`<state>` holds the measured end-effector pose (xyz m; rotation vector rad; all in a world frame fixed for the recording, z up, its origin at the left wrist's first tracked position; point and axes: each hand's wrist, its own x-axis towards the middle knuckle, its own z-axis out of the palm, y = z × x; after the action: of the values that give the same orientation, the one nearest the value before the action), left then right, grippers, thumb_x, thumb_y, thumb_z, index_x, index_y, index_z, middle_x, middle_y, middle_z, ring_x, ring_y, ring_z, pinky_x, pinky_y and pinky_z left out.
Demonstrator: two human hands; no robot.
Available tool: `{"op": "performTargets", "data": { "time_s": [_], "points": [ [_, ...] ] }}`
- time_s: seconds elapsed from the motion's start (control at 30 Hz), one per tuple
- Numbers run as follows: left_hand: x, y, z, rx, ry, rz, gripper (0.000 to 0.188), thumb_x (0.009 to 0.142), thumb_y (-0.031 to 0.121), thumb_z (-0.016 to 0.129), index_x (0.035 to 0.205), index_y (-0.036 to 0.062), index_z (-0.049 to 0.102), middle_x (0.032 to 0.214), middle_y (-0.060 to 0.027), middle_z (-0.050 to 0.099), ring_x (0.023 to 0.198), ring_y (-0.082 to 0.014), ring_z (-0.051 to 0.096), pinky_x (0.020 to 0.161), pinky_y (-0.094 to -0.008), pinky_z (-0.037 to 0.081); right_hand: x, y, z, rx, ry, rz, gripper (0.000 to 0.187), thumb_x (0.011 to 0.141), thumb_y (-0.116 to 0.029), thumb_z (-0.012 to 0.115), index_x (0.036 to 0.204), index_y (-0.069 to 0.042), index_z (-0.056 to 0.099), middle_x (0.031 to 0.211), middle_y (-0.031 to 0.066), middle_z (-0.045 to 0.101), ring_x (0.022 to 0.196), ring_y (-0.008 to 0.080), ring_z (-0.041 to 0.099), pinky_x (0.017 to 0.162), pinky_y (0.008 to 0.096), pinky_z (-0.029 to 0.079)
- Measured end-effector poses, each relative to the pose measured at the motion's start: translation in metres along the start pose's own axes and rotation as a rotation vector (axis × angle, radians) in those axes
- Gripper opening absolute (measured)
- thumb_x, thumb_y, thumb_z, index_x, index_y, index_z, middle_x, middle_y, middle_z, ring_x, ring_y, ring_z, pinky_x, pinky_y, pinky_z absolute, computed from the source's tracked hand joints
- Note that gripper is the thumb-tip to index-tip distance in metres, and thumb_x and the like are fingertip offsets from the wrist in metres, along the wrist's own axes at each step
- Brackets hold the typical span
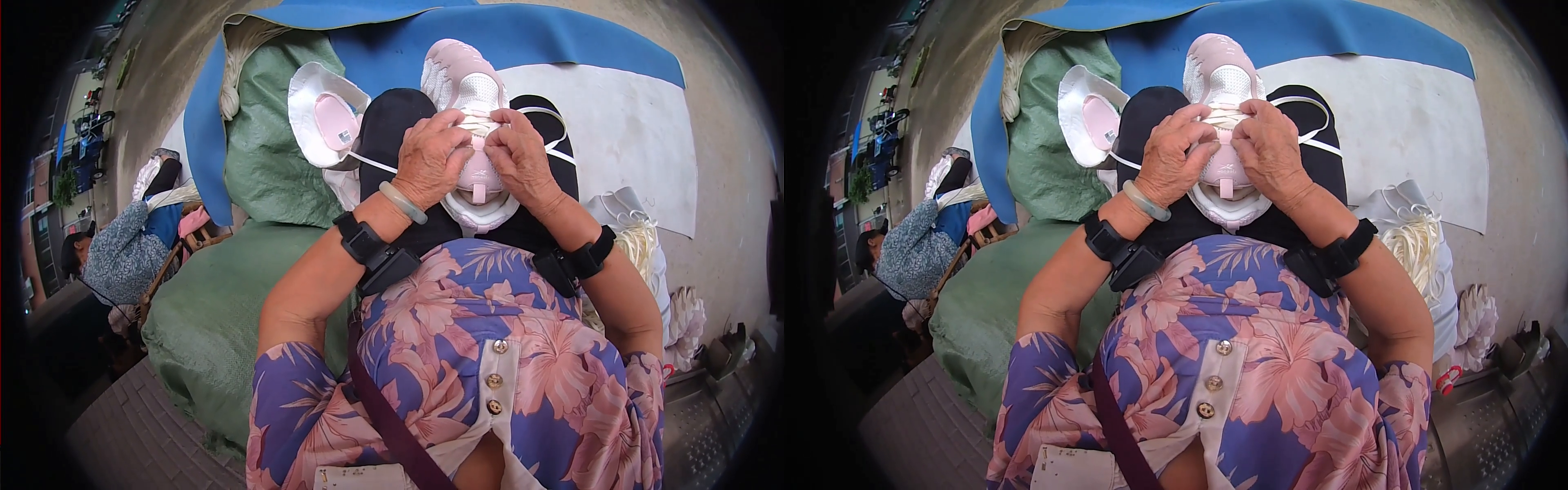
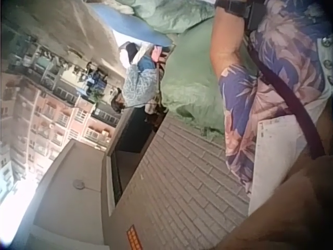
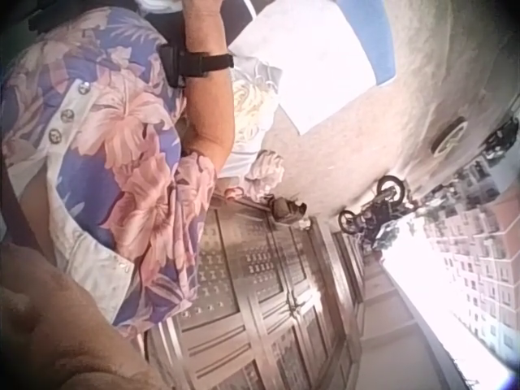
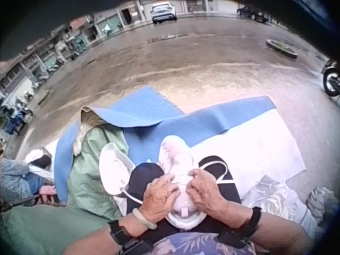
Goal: Insert laces into a new pair of pink and white sneakers.
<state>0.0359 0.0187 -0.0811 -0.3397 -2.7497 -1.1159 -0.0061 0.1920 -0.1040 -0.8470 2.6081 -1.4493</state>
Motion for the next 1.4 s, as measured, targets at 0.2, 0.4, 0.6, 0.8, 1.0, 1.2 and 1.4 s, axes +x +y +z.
{"op": "performTargets", "data": {
  "time_s": [0.2,0.4,0.6,0.8,1.0,1.2,1.4],
  "points": [
    [0.010,0.000,0.010,-0.003,0.009,0.052,0.010,0.076,0.006,0.058,0.081,0.0005,0.052,0.115,-0.0148,0.050,0.097,-0.0328,0.050,0.084,-0.0372,0.040,0.006,0.001,-0.019,-0.070,-0.160,-0.017,0.016,0.070,-0.014,0.061,0.082,-0.004,0.057,0.112,0.0142,0.050,0.104,0.0317,0.047,0.091,0.0493,0.030],
    [0.010,0.001,0.000,-0.057,0.086,0.028,0.006,0.078,0.004,0.053,0.080,-0.0005,0.050,0.116,-0.0199,0.049,0.101,-0.0333,0.050,0.089,-0.0369,0.039,0.001,-0.002,-0.031,-0.082,-0.227,-0.032,0.017,0.066,-0.013,0.058,0.081,-0.006,0.054,0.119,0.0143,0.048,0.111,0.0317,0.045,0.098,0.0586,0.020],
    [-0.007,-0.022,-0.065,0.250,0.346,0.001,0.005,0.081,0.002,0.046,0.079,-0.0022,0.046,0.111,-0.0239,0.048,0.102,-0.0386,0.047,0.091,-0.0430,0.036,-0.006,0.002,-0.047,-0.176,0.234,-0.107,0.011,0.074,-0.004,0.053,0.083,-0.006,0.048,0.105,0.0117,0.057,0.095,0.0271,0.054,0.095,0.0493,0.031],
    [-0.074,-0.112,-0.143,0.693,0.347,-0.289,0.010,0.081,0.009,0.049,0.082,-0.0009,0.049,0.110,-0.0218,0.050,0.103,-0.0381,0.047,0.089,-0.0444,0.036,-0.004,0.003,-0.026,0.279,0.170,0.108,0.009,0.080,-0.001,0.051,0.089,-0.002,0.051,0.077,0.0094,0.055,0.070,0.0186,0.055,0.066,0.0281,0.045],
    [-0.028,-0.046,-0.091,0.561,0.100,0.000,0.026,0.070,0.015,0.062,0.094,0.0064,0.055,0.115,-0.0128,0.052,0.108,-0.0332,0.046,0.091,-0.0451,0.032,-0.002,-0.002,-0.029,0.256,0.118,0.197,0.009,0.082,-0.007,0.055,0.089,-0.002,0.050,0.070,0.0110,0.054,0.060,0.0213,0.054,0.057,0.0294,0.045],
    [0.008,-0.005,-0.037,0.539,-0.077,0.297,0.027,0.066,0.012,0.064,0.092,0.0069,0.055,0.109,-0.0077,0.055,0.108,-0.0296,0.047,0.096,-0.0461,0.029,-0.006,0.003,-0.040,0.147,0.023,0.169,0.013,0.084,-0.016,0.056,0.085,-0.003,0.056,0.062,0.0125,0.055,0.054,0.0238,0.055,0.053,0.0290,0.044],
    [0.004,-0.015,-0.064,0.676,-0.186,0.290,0.008,0.069,0.007,0.051,0.077,0.0068,0.052,0.092,-0.0049,0.053,0.097,-0.0225,0.051,0.096,-0.0455,0.029,-0.019,0.007,-0.061,0.078,-0.079,0.188,0.014,0.084,-0.016,0.058,0.080,-0.002,0.058,0.062,0.0114,0.055,0.053,0.0223,0.054,0.053,0.0285,0.042]
  ]
}}
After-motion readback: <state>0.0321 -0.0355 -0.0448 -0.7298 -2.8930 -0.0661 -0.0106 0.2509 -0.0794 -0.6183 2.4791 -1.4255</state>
